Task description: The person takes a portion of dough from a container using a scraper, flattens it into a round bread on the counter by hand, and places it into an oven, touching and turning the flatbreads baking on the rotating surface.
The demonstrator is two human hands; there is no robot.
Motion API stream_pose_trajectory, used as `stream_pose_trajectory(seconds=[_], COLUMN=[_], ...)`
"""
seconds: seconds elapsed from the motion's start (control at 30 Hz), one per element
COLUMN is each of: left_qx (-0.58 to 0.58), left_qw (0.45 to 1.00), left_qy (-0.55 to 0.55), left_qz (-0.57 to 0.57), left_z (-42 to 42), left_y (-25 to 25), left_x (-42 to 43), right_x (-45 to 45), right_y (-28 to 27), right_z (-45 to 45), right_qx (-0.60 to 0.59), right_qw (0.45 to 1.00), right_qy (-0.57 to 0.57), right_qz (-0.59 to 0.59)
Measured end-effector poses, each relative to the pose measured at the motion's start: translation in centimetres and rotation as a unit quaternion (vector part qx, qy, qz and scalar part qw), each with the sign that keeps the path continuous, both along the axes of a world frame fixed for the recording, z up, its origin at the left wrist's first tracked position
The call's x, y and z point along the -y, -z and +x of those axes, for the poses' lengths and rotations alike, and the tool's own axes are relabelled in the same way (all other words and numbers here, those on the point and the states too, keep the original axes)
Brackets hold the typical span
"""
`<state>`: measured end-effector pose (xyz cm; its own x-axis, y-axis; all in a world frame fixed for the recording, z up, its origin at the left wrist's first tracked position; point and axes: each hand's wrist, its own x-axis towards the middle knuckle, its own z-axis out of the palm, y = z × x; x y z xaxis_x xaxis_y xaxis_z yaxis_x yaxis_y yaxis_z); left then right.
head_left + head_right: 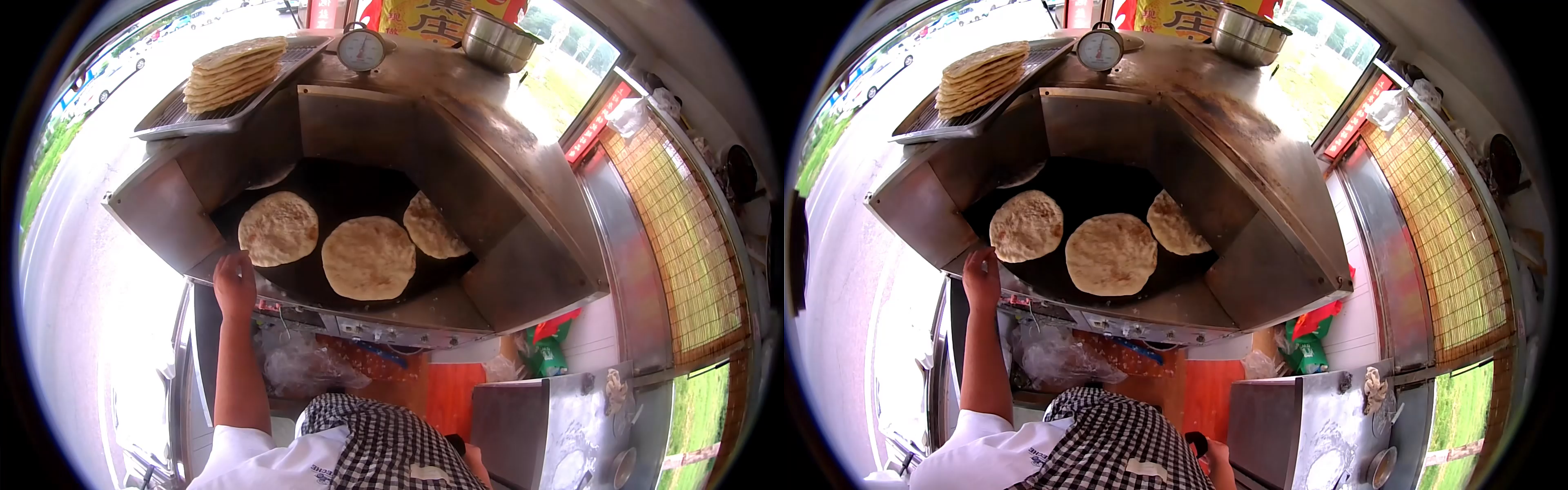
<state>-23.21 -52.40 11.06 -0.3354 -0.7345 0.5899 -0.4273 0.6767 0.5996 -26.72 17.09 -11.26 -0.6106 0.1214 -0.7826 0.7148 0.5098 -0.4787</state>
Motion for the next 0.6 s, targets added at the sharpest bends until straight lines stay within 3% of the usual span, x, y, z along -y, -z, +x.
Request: stream_pose_trajectory(seconds=[0.2, 0.6], left_qx=[0.002, 0.205], left_qw=[1.000, 0.974], left_qy=[0.023, 0.095], left_qz=[-0.022, 0.014], left_z=[-0.6, -4.1], left_y=[0.6, 1.1], left_x=[-0.2, -3.4], right_x=[0.5, 0.1], right_y=[-1.1, -0.4], right_z=[0.2, -0.2], right_qx=[0.021, -0.001], right_qw=[1.000, 0.999], right_qy=[0.007, -0.035], right_qz=[0.018, -0.002])
